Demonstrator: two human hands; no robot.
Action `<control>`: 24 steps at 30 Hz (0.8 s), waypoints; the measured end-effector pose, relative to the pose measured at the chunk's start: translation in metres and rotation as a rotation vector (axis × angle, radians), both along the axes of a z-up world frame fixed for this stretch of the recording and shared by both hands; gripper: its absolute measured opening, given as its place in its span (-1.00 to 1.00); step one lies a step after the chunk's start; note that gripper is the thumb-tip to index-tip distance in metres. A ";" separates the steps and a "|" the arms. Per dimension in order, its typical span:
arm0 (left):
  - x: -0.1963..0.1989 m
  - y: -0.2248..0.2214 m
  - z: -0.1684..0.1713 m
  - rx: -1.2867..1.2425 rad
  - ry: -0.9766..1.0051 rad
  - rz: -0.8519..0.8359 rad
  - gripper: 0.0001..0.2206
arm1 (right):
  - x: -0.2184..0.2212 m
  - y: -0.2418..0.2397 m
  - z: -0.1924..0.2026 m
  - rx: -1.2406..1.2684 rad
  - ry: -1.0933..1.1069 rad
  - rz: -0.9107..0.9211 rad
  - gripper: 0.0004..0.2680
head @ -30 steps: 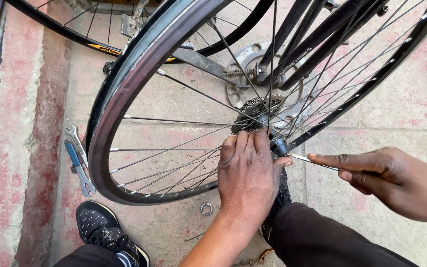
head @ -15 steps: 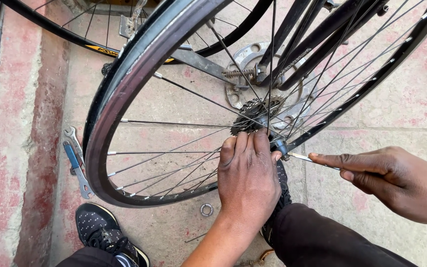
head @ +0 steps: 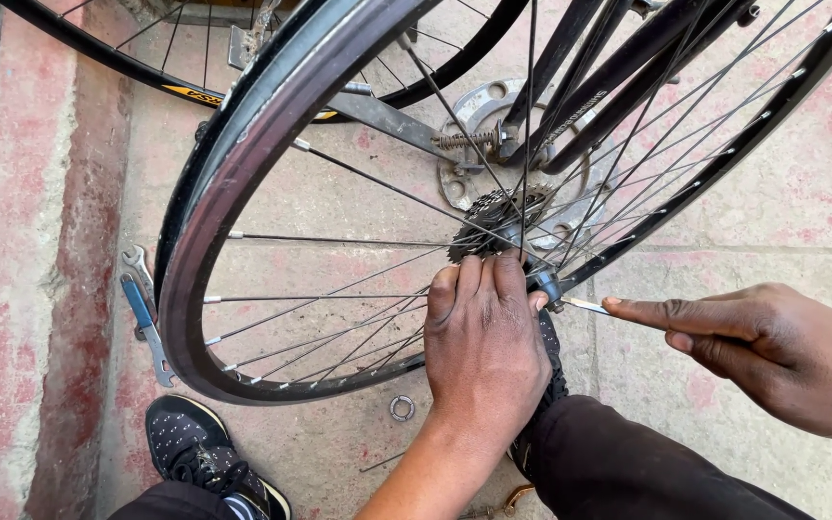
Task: Removing a tire from a bicycle wheel rim and performing maintenance on the wheel hub using a screwdriver.
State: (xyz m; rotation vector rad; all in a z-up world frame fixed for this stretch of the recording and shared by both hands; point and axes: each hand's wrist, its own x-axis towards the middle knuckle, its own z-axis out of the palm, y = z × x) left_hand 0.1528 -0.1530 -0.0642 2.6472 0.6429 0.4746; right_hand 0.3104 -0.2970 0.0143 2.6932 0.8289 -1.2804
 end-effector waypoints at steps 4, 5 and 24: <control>0.000 0.000 0.002 -0.030 -0.041 0.002 -0.69 | -0.001 0.004 0.003 -0.040 -0.028 0.060 -0.52; 0.000 0.000 0.001 -0.030 -0.041 0.002 -0.69 | -0.002 0.004 0.003 -0.040 -0.028 0.060 -0.52; 0.001 -0.001 0.000 0.002 0.008 0.017 -0.71 | -0.019 -0.004 -0.002 -0.082 -0.314 0.383 -0.44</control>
